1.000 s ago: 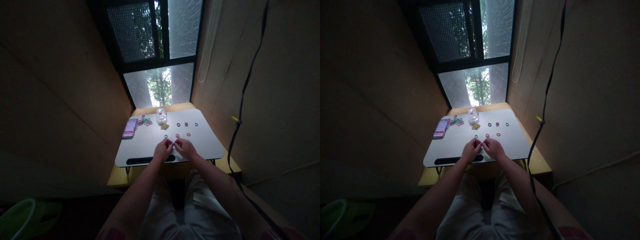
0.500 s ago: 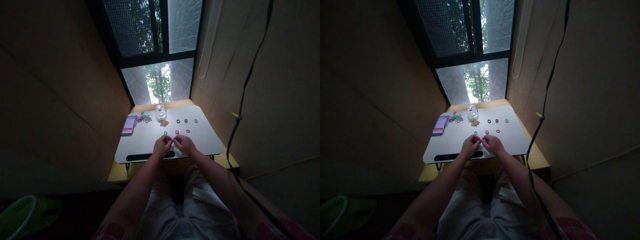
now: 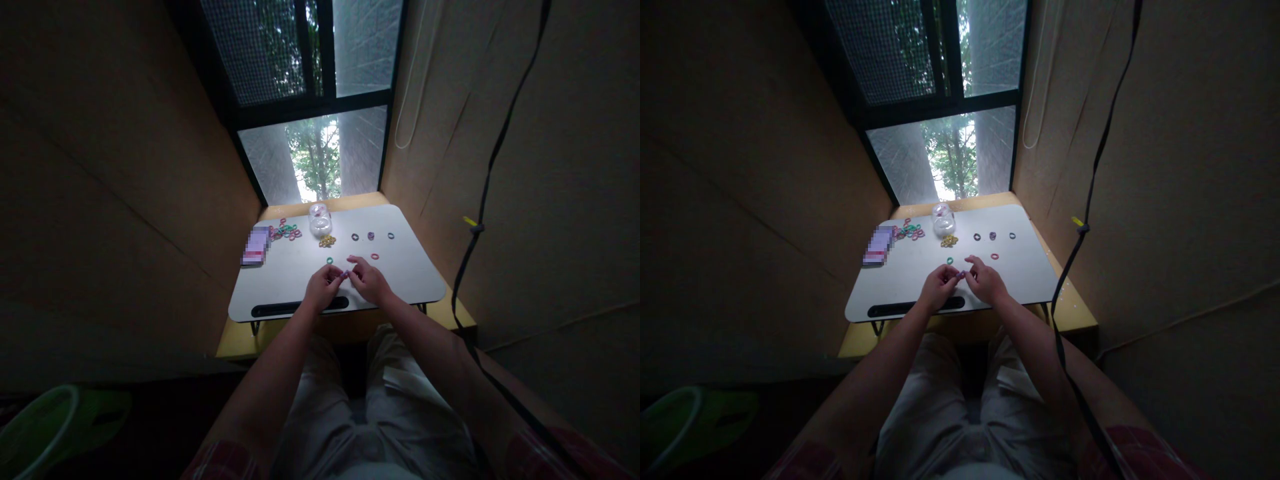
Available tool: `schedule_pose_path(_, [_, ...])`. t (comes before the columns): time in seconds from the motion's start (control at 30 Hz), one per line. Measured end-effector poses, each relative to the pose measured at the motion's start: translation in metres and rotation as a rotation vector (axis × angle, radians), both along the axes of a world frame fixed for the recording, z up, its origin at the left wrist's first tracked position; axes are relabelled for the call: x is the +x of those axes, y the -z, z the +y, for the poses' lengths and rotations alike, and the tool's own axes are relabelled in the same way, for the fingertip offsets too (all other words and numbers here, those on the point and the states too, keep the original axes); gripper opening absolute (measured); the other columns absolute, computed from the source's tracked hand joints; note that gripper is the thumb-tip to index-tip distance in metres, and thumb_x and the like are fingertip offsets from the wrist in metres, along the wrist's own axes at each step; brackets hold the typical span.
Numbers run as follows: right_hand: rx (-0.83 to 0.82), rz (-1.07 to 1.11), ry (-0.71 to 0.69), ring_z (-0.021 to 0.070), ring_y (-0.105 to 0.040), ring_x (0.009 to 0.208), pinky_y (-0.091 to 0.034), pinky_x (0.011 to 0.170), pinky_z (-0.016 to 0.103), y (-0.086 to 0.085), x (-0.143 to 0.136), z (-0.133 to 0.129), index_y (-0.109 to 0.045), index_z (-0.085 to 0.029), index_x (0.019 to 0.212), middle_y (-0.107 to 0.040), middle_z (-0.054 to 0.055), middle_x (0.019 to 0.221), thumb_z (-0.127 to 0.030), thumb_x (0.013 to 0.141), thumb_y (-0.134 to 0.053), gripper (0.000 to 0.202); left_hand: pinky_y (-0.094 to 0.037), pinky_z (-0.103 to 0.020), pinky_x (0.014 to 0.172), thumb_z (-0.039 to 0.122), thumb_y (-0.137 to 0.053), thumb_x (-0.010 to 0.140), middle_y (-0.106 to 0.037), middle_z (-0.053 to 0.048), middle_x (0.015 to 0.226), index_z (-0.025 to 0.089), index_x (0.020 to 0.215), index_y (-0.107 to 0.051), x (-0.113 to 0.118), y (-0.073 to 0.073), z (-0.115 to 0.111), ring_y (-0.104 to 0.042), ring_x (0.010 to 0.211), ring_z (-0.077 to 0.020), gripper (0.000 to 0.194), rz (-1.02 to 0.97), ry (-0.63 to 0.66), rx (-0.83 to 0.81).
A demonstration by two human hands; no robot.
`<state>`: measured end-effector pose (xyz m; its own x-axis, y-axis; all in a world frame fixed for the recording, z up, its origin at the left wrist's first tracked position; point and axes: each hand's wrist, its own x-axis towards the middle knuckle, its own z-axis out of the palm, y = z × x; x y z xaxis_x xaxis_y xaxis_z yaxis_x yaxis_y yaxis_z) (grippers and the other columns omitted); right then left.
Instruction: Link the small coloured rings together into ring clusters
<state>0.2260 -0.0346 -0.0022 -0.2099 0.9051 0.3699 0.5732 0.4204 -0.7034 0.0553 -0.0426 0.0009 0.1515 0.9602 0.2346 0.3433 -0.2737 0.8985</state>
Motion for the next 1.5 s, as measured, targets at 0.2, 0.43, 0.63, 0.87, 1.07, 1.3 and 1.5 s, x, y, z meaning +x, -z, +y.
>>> schedule_pose_path(0.2, [0.003,-0.033,-0.037,0.0139,-0.057,0.063,-0.04,0.064,0.024,-0.002,0.0017,-0.0003,-0.062,-0.019,0.11,-0.066,0.001,0.074,-0.022,0.083,-0.048,0.03,-0.041,-0.022,0.057,0.039,-0.063,0.078,-0.064,0.0,0.072,0.017,0.084,-0.061,-0.0008,0.0026,0.0002,-0.053,0.059,-0.0088,0.023,0.016,-0.009,0.023])
schedule_pose_path(0.43, [0.002,-0.062,-0.098,0.0139,-0.057,0.068,-0.037,0.064,0.023,-0.0072,0.0029,-0.0006,-0.067,-0.019,0.081,-0.065,0.002,0.072,-0.029,0.089,-0.044,0.027,-0.038,-0.021,0.054,0.041,-0.063,0.078,-0.061,0.002,0.066,0.018,0.084,-0.063,-0.0004,0.0055,0.0002,-0.05,0.056,-0.0087,0.024,0.064,-0.043,0.026])
schedule_pose_path(0.63, [0.01,-0.089,-0.065,0.0121,-0.052,0.06,-0.034,0.059,0.023,-0.0075,0.0019,-0.0025,-0.065,-0.018,0.076,-0.062,0.001,0.066,-0.03,0.086,-0.049,0.023,-0.038,-0.021,0.054,0.043,-0.063,0.078,-0.059,0.002,0.064,0.018,0.085,-0.063,-0.0005,0.0053,0.0004,-0.05,0.055,-0.0087,0.026,0.09,-0.072,0.028])
schedule_pose_path(0.87, [0.016,-0.118,-0.046,0.0122,-0.05,0.059,-0.034,0.059,0.023,-0.0085,0.0015,-0.0031,-0.063,-0.018,0.073,-0.061,0.001,0.065,-0.032,0.087,-0.049,0.023,-0.038,-0.021,0.055,0.042,-0.061,0.078,-0.06,0.002,0.063,0.018,0.084,-0.063,0.0001,0.0035,-0.0008,-0.05,0.056,-0.0088,0.025,0.11,-0.088,0.032])
schedule_pose_path(1.07, [0.021,-0.119,-0.027,0.0124,-0.051,0.058,-0.035,0.059,0.023,-0.0053,0.0008,-0.0022,-0.064,-0.019,0.075,-0.063,0.001,0.066,-0.03,0.086,-0.049,0.022,-0.039,-0.021,0.054,0.042,-0.061,0.078,-0.06,0.002,0.063,0.018,0.083,-0.063,0.0008,0.001,-0.0019,-0.05,0.055,-0.0087,0.024,0.13,-0.09,0.028])
schedule_pose_path(1.3, [0.033,-0.116,0.003,0.0123,-0.051,0.058,-0.034,0.058,0.023,-0.0034,-0.0003,-0.0026,-0.062,-0.019,0.073,-0.061,0.0,0.064,-0.027,0.085,-0.05,0.019,-0.04,-0.021,0.053,0.04,-0.062,0.077,-0.061,0.001,0.064,0.018,0.083,-0.062,0.0008,0.0,-0.0024,-0.052,0.055,-0.0088,0.023,0.13,-0.071,0.023])
schedule_pose_path(1.5, [0.034,-0.117,0.005,0.0127,-0.053,0.059,-0.034,0.058,0.023,-0.0026,-0.0001,-0.0018,-0.063,-0.019,0.074,-0.062,0.001,0.066,-0.026,0.084,-0.05,0.017,-0.043,-0.022,0.057,0.035,-0.063,0.076,-0.063,0.0,0.068,0.017,0.085,-0.062,-0.0001,0.0005,-0.0019,-0.055,0.058,-0.0097,0.02,0.113,-0.046,0.02])
